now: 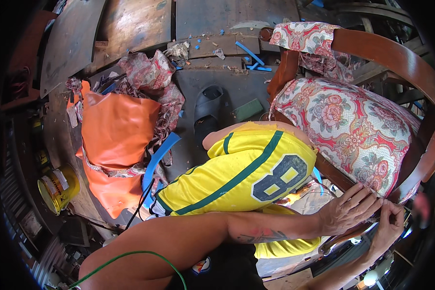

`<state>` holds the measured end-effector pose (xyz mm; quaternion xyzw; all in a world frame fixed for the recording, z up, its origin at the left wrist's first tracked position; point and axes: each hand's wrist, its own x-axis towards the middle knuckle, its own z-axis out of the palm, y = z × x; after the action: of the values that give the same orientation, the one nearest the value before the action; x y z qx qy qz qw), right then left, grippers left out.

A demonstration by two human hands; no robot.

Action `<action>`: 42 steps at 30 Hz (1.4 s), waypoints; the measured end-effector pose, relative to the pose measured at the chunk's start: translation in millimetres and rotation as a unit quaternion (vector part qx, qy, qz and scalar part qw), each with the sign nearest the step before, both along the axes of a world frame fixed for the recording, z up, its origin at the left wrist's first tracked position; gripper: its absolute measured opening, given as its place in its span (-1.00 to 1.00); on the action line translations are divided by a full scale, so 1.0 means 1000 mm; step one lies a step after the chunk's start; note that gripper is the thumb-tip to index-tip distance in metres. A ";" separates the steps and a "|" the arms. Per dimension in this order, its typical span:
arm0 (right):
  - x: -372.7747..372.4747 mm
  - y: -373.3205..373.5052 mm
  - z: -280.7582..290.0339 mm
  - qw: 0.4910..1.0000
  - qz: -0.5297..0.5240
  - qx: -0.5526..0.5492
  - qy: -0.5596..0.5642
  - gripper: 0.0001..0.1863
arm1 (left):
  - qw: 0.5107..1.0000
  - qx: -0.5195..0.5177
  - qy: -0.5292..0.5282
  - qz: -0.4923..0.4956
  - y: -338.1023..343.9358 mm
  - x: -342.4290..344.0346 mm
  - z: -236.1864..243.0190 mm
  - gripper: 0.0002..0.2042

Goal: Applying decorative trim to a wooden chair frame using a hot glue gun.

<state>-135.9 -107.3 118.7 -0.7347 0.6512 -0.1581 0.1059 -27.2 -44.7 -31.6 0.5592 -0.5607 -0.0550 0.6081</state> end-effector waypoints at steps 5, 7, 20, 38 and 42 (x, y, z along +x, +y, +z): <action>0.000 0.000 0.000 1.000 -0.003 0.002 -0.012 -0.89 | 1.000 -0.005 0.006 -0.003 0.000 0.000 -0.001 -0.42; 0.000 0.000 0.000 1.000 -0.005 0.001 -0.006 -0.89 | 1.000 -0.005 0.005 0.005 0.000 0.000 -0.001 -0.42; -0.004 0.000 0.001 1.000 -0.011 0.011 -0.008 -0.89 | 1.000 0.002 -0.003 -0.007 0.001 0.002 0.000 -0.43; -0.025 -0.007 0.001 0.999 -0.013 0.027 0.024 -0.89 | 1.000 -0.012 0.013 -0.003 -0.002 -0.002 -0.001 -0.45; -0.017 -0.004 0.000 1.000 0.007 0.007 0.014 -0.93 | 1.000 -0.007 0.011 -0.025 0.000 0.000 -0.001 -0.44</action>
<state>-153.0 -111.7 118.2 -0.7402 0.6489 -0.1428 0.1034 -27.4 -44.7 -32.9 0.5397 -0.5683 -0.0723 0.6169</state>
